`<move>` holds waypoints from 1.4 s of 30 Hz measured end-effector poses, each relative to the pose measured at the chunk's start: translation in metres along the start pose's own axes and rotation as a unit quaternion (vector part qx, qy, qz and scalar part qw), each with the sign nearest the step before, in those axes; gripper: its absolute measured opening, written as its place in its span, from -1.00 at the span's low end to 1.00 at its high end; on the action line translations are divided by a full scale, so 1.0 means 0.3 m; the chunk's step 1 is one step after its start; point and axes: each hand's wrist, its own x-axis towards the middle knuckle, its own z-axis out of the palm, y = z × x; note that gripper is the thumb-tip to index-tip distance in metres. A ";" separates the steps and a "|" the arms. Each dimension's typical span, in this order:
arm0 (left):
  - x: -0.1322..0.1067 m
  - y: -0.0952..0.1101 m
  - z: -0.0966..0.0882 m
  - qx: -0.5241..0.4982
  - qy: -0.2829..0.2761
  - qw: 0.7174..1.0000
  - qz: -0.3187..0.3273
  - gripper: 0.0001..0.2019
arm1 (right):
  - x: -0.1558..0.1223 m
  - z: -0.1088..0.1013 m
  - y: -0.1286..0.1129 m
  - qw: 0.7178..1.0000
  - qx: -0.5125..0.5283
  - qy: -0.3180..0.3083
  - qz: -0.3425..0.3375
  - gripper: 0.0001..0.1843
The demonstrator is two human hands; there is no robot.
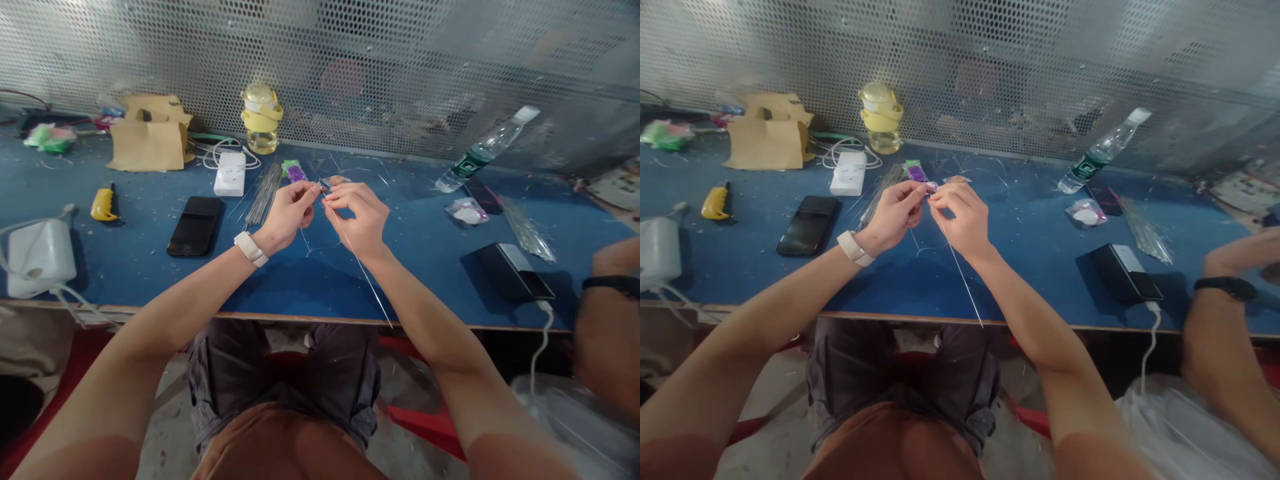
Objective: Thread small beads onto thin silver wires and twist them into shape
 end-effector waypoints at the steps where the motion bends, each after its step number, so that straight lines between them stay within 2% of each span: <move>1: -0.001 0.000 0.000 -0.001 0.000 1.000 0.000 -0.73 | 0.000 -0.001 0.000 1.000 0.001 0.002 -0.005 -0.77; 9: 0.001 0.001 -0.006 0.003 0.006 1.000 0.013 -0.87 | 0.010 -0.006 0.004 0.999 -0.008 -0.031 0.012 -0.79; 15: -0.003 0.003 -0.005 -0.029 -0.007 0.999 0.023 -0.94 | 0.015 -0.017 0.003 0.999 -0.011 -0.050 -0.001 -0.80; 20: -0.004 -0.002 -0.003 -0.010 0.000 0.999 0.038 -0.91 | 0.016 -0.016 0.004 1.000 -0.002 -0.020 -0.009 -0.83; 23: 0.001 -0.006 -0.004 0.010 0.005 0.999 0.051 -0.88 | 0.016 -0.015 0.002 0.999 0.023 -0.016 0.028 -0.83; 26: 0.004 -0.007 -0.006 0.039 0.011 0.998 0.057 -0.88 | 0.017 -0.014 -0.003 0.993 0.049 -0.018 0.103 -0.81; 30: 0.002 -0.008 -0.013 0.080 0.009 0.993 0.088 -0.90 | 0.020 -0.001 -0.002 0.971 0.136 0.005 0.198 -0.65; 33: -0.004 -0.011 -0.015 0.120 -0.011 0.985 0.123 -0.85 | 0.024 0.009 0.005 0.949 0.214 0.026 0.231 -0.56; 37: -0.009 -0.014 -0.012 0.123 -0.050 0.981 0.143 -0.78 | 0.030 0.009 0.009 0.915 0.290 0.028 0.278 -0.55; 42: -0.008 -0.011 -0.011 0.127 -0.061 0.976 0.166 -0.80 | 0.036 0.015 -0.001 0.877 0.354 0.049 0.322 -0.54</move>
